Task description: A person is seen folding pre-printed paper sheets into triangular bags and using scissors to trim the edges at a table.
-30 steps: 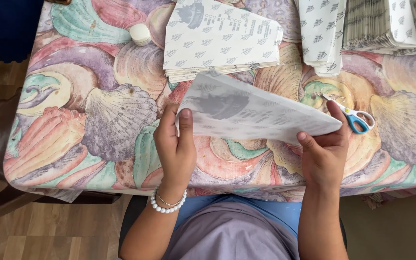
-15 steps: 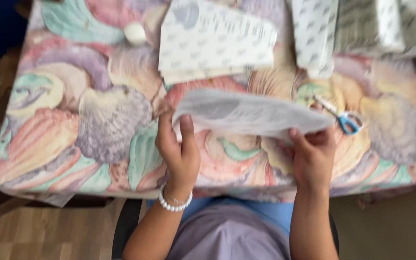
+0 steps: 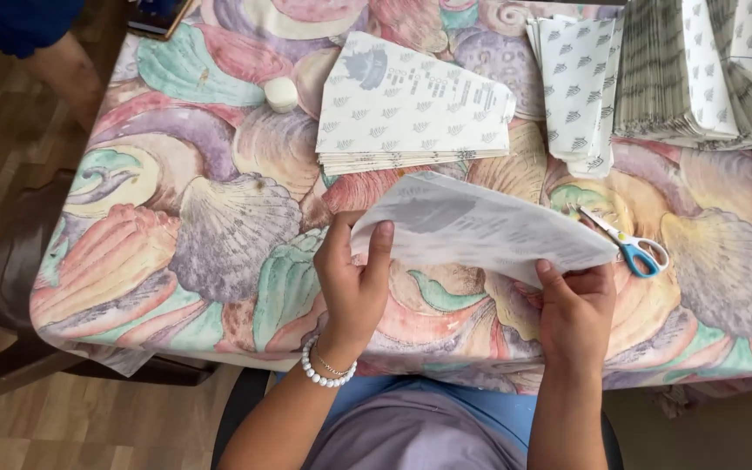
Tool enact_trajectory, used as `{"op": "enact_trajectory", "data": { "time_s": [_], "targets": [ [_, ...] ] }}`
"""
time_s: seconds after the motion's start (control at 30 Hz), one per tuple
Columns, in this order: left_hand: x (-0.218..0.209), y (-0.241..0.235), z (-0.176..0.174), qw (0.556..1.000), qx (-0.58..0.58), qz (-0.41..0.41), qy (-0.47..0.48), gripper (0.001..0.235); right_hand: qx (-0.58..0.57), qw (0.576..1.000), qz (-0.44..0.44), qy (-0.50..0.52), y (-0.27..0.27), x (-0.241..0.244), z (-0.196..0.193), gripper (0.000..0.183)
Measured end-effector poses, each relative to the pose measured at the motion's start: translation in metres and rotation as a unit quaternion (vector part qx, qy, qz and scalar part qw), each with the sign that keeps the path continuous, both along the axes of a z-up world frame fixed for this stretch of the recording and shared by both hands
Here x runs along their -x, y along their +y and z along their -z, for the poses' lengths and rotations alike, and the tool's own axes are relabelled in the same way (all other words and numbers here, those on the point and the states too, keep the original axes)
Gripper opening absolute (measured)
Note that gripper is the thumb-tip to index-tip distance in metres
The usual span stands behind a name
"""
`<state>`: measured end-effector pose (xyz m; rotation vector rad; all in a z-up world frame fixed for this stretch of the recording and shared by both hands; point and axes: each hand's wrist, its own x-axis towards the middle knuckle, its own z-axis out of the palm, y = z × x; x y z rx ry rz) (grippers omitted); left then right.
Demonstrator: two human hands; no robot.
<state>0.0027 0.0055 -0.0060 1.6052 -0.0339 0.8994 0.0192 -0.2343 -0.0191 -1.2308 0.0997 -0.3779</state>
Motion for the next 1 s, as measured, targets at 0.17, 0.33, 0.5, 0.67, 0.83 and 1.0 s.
{"op": "enact_trajectory", "data": {
  "time_s": [0.17, 0.33, 0.5, 0.67, 0.83, 1.0],
  "targets": [
    [-0.001, -0.005, -0.005, 1.0, 0.003, 0.001, 0.018, 0.012, 0.005, 0.999, -0.021, -0.033, -0.005, -0.004, 0.009, 0.078],
    [0.005, 0.006, -0.017, 0.995, -0.062, -0.009, 0.077, 0.028, 0.043, 0.998, -0.039, -0.007, -0.01, -0.011, -0.002, 0.079],
    [0.006, 0.011, -0.016, 0.993, -0.03, -0.006, 0.11, 0.026, 0.048, 0.998, -0.048, 0.011, -0.017, -0.017, -0.001, 0.082],
    [0.008, 0.009, -0.008, 0.994, -0.033, 0.015, 0.101, 0.023, 0.024, 0.995, -0.075, 0.053, -0.011, -0.019, -0.005, 0.075],
    [0.009, 0.008, -0.01, 0.995, -0.05, 0.024, 0.083, 0.023, 0.016, 0.994, -0.082, 0.064, -0.009, -0.018, -0.009, 0.081],
    [0.009, 0.008, -0.011, 0.995, -0.057, 0.024, 0.079, 0.022, 0.359, 0.893, 0.075, -0.261, 0.0, -0.014, -0.047, 0.034]
  ]
}}
